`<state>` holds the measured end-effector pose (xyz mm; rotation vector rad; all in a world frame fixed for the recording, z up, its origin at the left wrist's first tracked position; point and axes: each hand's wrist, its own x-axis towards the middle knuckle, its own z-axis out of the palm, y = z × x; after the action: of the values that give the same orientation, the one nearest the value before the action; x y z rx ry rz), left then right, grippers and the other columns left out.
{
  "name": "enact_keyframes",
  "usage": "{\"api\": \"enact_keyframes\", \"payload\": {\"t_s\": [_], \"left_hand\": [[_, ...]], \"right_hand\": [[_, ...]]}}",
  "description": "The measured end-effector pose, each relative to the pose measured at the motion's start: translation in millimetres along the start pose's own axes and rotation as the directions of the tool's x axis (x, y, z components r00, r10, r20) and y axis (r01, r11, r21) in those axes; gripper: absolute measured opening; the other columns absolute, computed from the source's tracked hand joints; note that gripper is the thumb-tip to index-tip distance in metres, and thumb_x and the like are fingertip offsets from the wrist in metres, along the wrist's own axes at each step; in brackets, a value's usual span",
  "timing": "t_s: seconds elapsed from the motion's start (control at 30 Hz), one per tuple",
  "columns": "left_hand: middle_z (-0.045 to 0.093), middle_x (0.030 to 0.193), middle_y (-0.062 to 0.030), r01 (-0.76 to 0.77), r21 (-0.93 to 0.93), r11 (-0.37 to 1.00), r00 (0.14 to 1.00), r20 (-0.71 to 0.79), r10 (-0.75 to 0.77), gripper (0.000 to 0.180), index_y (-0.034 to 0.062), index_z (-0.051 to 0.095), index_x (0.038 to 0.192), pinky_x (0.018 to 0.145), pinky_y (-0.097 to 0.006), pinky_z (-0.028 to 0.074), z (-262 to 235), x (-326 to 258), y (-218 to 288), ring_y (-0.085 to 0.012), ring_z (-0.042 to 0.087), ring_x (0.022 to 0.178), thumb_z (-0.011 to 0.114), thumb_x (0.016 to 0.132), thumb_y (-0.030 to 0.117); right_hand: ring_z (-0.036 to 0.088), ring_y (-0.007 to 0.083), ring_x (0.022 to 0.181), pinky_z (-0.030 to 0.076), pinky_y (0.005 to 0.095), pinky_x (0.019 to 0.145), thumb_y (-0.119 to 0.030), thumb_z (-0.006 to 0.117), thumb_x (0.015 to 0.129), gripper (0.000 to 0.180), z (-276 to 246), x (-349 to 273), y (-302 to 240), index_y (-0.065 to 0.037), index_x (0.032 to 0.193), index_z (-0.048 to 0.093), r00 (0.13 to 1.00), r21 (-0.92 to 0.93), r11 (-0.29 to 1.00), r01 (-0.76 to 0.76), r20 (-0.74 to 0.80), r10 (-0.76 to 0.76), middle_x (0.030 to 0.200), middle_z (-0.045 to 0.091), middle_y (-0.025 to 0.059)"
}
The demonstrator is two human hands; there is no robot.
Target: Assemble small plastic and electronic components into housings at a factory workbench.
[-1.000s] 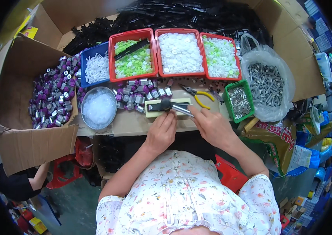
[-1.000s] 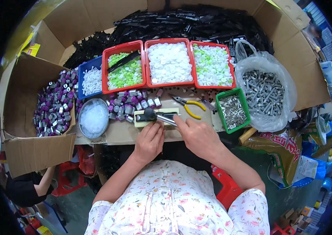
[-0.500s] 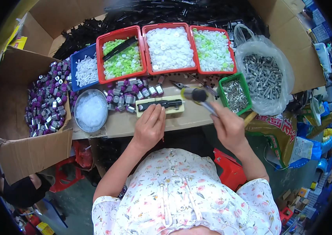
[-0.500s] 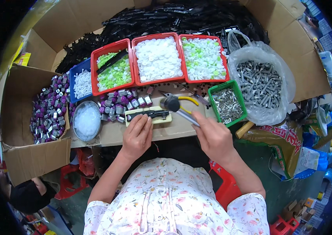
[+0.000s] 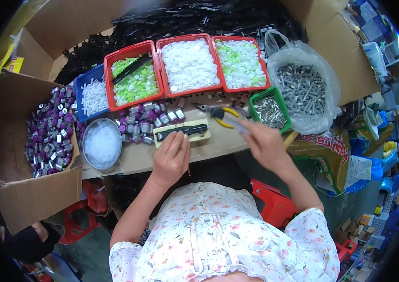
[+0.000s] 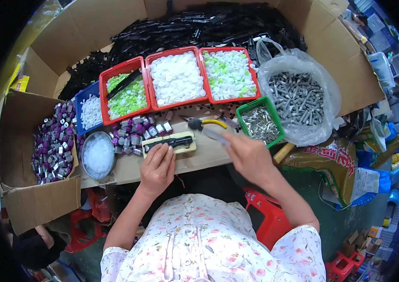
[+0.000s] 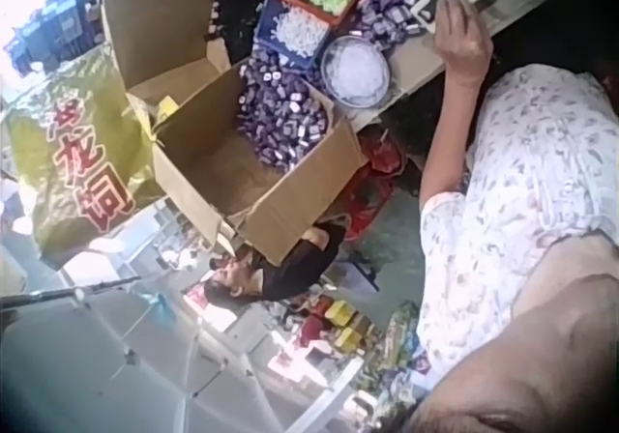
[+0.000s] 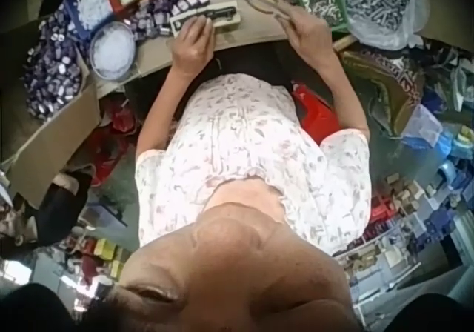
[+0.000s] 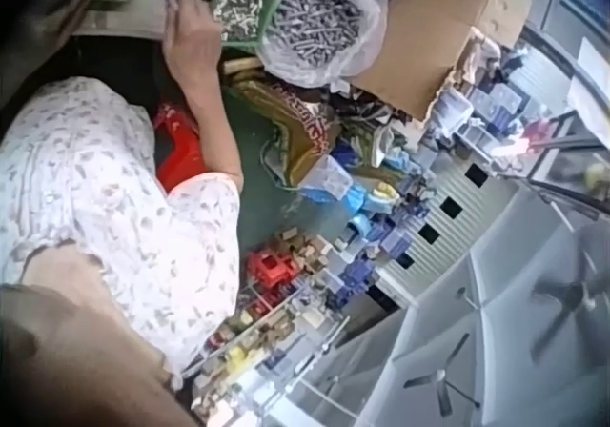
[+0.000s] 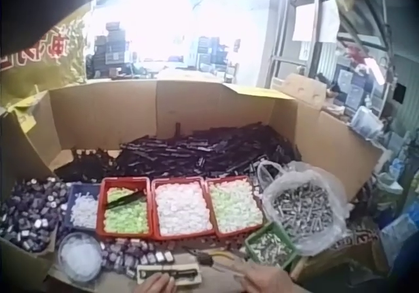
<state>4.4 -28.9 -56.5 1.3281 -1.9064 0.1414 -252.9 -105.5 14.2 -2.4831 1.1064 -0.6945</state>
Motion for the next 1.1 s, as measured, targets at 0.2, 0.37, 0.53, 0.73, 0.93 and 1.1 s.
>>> {"api": "enact_keyframes", "payload": {"t_s": [0.2, 0.37, 0.53, 0.73, 0.93, 1.1], "left_hand": [[0.064, 0.101, -0.0154, 0.094, -0.09, 0.992, 0.995, 0.036, -0.091, 0.028, -0.0016, 0.068, 0.104, 0.081, -0.041, 0.051, -1.3, 12.6, -1.6, -0.0328, 0.062, 0.095, 0.074, 0.077, 0.001], [0.062, 0.104, -0.0143, 0.144, -0.079, 0.986, 0.982, 0.133, -0.133, 0.033, 0.0, 0.065, 0.112, 0.088, -0.043, 0.048, -0.8, 24.9, -6.4, -0.0332, 0.059, 0.102, 0.072, 0.08, 0.004], [0.064, 0.103, -0.0151, 0.241, -0.189, 0.952, 0.964, 0.16, -0.212, 0.03, -0.0013, 0.067, 0.111, 0.083, -0.04, 0.05, -15.9, 33.8, -9.6, -0.0304, 0.061, 0.099, 0.07, 0.082, 0.001], [0.066, 0.108, -0.011, 0.453, -0.868, -0.205, 0.578, 0.461, -0.673, 0.034, -0.0022, 0.057, 0.13, 0.082, -0.034, 0.054, -25.3, 40.2, -17.2, -0.0206, 0.067, 0.092, 0.057, 0.1, 0.012], [0.066, 0.104, -0.0093, 0.44, -0.829, -0.345, 0.55, 0.552, -0.627, 0.038, -0.005, 0.053, 0.132, 0.075, -0.028, 0.053, -32.0, 33.0, -9.4, -0.0169, 0.068, 0.085, 0.055, 0.102, 0.019], [0.068, 0.097, -0.0096, 0.565, -0.823, -0.056, 0.591, 0.451, -0.669, 0.036, -0.0039, 0.057, 0.131, 0.081, -0.031, 0.056, -34.9, 25.8, -4.3, -0.0166, 0.066, 0.085, 0.061, 0.097, 0.007]], "right_hand": [[0.061, 0.0368, 0.071, 0.046, 0.044, 0.062, -0.009, 0.066, 0.087, 0.022, -10.8, 68.0, 67.1, -0.003, 0.109, 0.066, 0.963, -0.243, 0.967, -0.083, -0.27, 0.015, 0.083, 0.06, 0.0174], [0.06, 0.0339, 0.087, 0.046, 0.0439, 0.071, -0.009, 0.069, 0.084, 0.023, -0.3, 84.4, 104.8, -0.002, 0.106, 0.066, 0.952, -0.383, 0.921, -0.073, -0.303, -0.051, 0.089, 0.061, 0.0141], [0.06, 0.0324, 0.092, 0.047, 0.0441, 0.075, -0.014, 0.073, 0.082, 0.023, 4.9, 67.7, 43.2, -0.003, 0.1, 0.065, 0.962, -0.374, 0.928, 0.006, -0.251, -0.108, 0.098, 0.059, 0.0125], [0.056, 0.0318, 0.107, 0.05, 0.0431, 0.082, -0.015, 0.074, 0.079, 0.025, 44.3, 43.9, 15.3, -0.002, 0.098, 0.062, 0.982, -0.231, 0.968, 0.097, 0.18, -0.056, 0.11, 0.057, 0.0143], [0.054, 0.0325, 0.1, 0.047, 0.0444, 0.083, -0.008, 0.067, 0.074, 0.015, 52.0, 56.2, 11.4, 0.001, 0.084, 0.062, 0.96, -0.277, 0.961, 0.03, 0.276, 0.049, 0.108, 0.057, 0.0142], [0.053, 0.0327, 0.093, 0.046, 0.0439, 0.079, -0.006, 0.066, 0.066, 0.014, 55.0, 52.1, 6.6, 0.0, 0.078, 0.061, 0.986, -0.289, 0.957, 0.003, 0.161, 0.045, 0.096, 0.057, 0.0136]]}}
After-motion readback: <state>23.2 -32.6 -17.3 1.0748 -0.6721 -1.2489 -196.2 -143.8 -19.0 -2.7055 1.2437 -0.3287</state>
